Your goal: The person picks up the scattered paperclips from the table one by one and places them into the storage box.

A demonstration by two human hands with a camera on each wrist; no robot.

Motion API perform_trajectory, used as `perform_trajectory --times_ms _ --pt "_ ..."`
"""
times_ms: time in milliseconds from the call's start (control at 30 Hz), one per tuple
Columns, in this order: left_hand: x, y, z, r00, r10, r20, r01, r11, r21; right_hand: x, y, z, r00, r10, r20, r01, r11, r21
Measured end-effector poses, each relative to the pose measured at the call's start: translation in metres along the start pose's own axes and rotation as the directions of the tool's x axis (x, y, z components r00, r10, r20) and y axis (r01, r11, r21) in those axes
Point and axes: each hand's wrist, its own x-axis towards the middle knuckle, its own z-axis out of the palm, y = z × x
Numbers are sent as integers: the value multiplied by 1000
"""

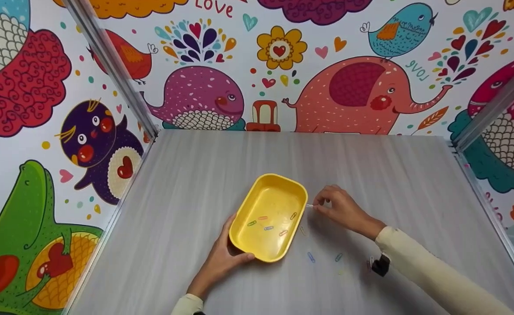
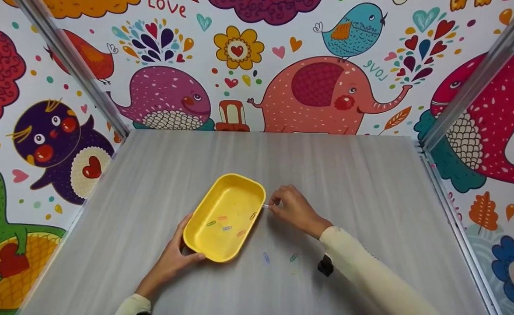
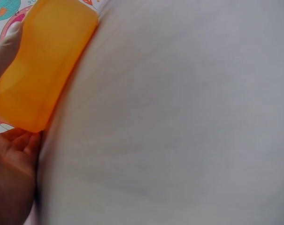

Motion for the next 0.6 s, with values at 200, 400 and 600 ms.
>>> perform_trajectory --times_ms 200,400,600 --pt "-1 -1 -1 1000 7 -5 -7 1000 5 4 -5 6 997 -58 43 58 998 -3" --pt "-3 0 -2 1000 14 -9 -14 1000 10 10 -11 11 995 -70 64 71 997 -15" --pt "-2 0 -1 1000 19 -5 -19 1000 12 14 -15 13 993 -75 94 79 996 -39"
